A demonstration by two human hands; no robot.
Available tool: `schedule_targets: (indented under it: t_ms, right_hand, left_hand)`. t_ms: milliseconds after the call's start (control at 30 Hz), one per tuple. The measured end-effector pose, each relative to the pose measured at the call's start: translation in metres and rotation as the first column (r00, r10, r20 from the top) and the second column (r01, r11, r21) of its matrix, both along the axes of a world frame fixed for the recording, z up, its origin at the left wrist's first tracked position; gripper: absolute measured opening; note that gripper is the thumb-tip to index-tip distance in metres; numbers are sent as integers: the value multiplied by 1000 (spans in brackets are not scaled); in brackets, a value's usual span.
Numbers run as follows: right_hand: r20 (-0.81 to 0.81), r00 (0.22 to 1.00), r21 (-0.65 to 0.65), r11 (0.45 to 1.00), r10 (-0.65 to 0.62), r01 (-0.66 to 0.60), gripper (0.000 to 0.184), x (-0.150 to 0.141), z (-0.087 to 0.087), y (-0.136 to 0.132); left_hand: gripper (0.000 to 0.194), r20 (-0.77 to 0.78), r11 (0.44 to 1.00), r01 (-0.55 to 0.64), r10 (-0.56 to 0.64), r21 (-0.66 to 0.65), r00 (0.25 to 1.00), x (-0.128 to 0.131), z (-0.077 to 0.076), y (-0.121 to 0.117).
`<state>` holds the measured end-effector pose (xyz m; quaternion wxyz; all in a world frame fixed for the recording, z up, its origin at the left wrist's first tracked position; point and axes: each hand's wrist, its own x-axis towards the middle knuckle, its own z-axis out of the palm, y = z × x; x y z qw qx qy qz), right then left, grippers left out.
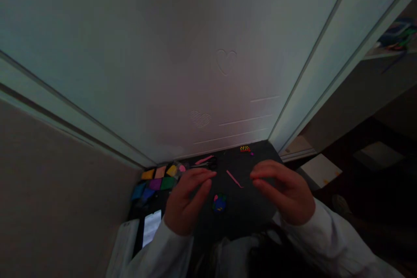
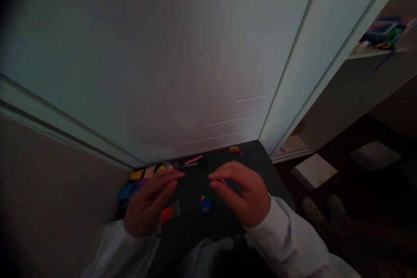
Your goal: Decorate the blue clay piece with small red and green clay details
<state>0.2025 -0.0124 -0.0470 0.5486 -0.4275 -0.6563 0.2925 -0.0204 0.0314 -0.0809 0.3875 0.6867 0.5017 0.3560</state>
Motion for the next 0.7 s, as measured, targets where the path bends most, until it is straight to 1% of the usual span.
schedule_targets:
  t_ms: [33, 67, 100, 133, 167, 233, 300, 400, 533, 700]
  right_hand:
    - [28, 1000, 48, 999, 3, -4, 16, -2, 4, 0]
    - [36, 999, 78, 997, 5, -8, 15, -4, 7, 0]
    - [40, 999, 100, 995, 12, -16, 13, -7, 10, 0]
    - [44, 999, 118, 993, 22, -27, 12, -9, 12, 0]
    - [50, 998, 133, 990, 35, -41, 12, -11, 14, -1]
    - [73, 995, 162, 984, 65, -76, 11, -14, 17, -2]
    - [105, 991, 192, 976, 86, -105, 11, -17, 18, -2]
    - [160, 982, 215, 967, 106, -139, 11, -22, 18, -2]
    - [190, 977, 231, 962, 101, -144, 11, -25, 18, -2]
    - [224, 972, 242, 962, 70, -125, 13, -24, 16, -4]
  left_hand:
    - [20, 14, 992, 35, -37, 119, 999, 7, 19, -10]
    - [21, 52, 973, 27, -40, 227, 998, 13, 34, -20]
    - [22, 69, 963, 29, -49, 269, 996, 17, 45, -28]
    - [23, 79, 959, 31, -55, 281, 995, 20, 52, -35]
    - [24, 88, 957, 35, -63, 289, 994, 22, 56, -40]
    - [24, 89, 958, 59, -87, 280, 992, 23, 56, -47]
    - [25, 99, 959, 74, -104, 272, 990, 24, 52, -52]
    - [26, 158, 967, 71, -112, 244, 981, 26, 46, -57]
    - [26, 230, 976, 42, -92, 212, 969, 30, 43, -61]
    - [25, 242, 978, 20, -72, 209, 967, 32, 43, -60]
